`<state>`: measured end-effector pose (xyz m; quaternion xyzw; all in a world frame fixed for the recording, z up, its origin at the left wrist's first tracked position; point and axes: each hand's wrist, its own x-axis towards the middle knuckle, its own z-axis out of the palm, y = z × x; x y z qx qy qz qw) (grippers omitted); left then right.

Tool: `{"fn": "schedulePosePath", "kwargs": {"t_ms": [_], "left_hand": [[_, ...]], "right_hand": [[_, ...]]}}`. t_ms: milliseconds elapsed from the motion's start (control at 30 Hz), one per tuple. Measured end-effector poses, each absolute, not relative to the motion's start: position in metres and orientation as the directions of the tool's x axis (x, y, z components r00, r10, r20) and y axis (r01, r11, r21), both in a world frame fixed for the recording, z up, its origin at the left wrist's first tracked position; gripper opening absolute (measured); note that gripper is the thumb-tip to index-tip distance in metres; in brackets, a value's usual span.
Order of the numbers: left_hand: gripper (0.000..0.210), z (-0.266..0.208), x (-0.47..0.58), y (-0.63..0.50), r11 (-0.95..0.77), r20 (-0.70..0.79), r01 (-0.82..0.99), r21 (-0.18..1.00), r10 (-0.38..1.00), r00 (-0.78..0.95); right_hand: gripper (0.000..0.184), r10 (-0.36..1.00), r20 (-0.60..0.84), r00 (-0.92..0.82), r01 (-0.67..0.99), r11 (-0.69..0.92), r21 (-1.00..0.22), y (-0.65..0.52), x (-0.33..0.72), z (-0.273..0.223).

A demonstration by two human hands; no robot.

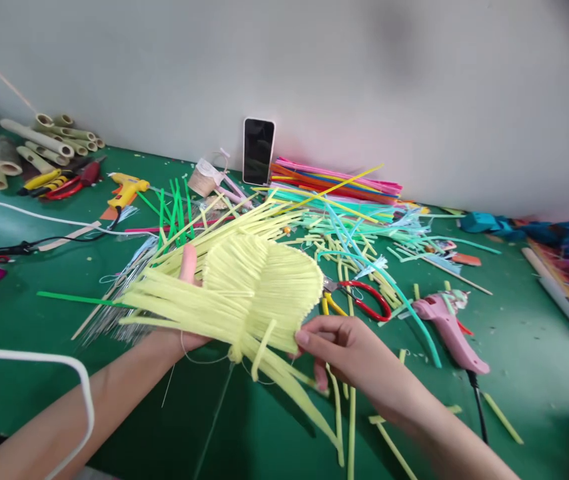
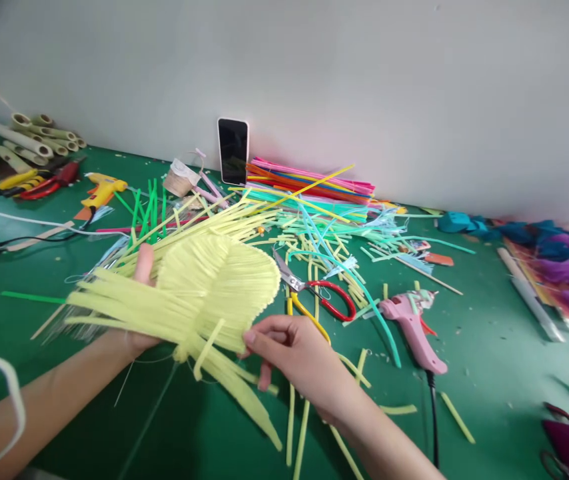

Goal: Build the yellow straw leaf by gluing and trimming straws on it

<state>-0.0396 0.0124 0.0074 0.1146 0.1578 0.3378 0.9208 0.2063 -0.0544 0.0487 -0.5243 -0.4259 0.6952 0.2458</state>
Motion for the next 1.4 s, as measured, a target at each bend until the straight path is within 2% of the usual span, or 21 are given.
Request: {"fn": "schedulePosePath", "kwargs": {"t_ms": [100,233,567,1100,1300,1400], "left_hand": [[0.089,0.016,-0.043,0.014,0.743,-0.329,-0.591,0.314,0.670,0.666],[0.078,0.019,-0.038,0.015,0.709,-0.453,-0.618,0.340,0.700,0.553],[0.060,0.010,-0.035,0.013,0.651,-0.420,-0.659,0.377,0.754,0.505],[0.058,0.018,-0.025,0.008,0.625,-0.510,-0.649,0.435,0.765,0.395],[0.062,0.013,-0.027,0.008,0.630,-0.505,-0.643,0.435,0.762,0.404],[0.062,0.010,-0.029,0.008,0.644,-0.449,-0.630,0.433,0.761,0.469]], "right_hand": [[0.021,0.777,-0.487,-0.399,-0.005,-0.533,-0.846,-0.057,0.204,0.040],[0.022,0.822,-0.424,-0.381,-0.092,-0.490,-0.867,-0.059,0.201,0.029],[0.015,0.846,-0.395,-0.358,-0.190,-0.480,-0.856,-0.059,0.199,0.021],[0.020,0.845,-0.435,-0.311,-0.220,-0.510,-0.832,-0.059,0.198,0.018],[0.016,0.851,-0.409,-0.331,-0.245,-0.495,-0.833,-0.060,0.200,0.016],[0.016,0.857,-0.398,-0.327,-0.246,-0.484,-0.840,-0.061,0.200,0.014]]}}
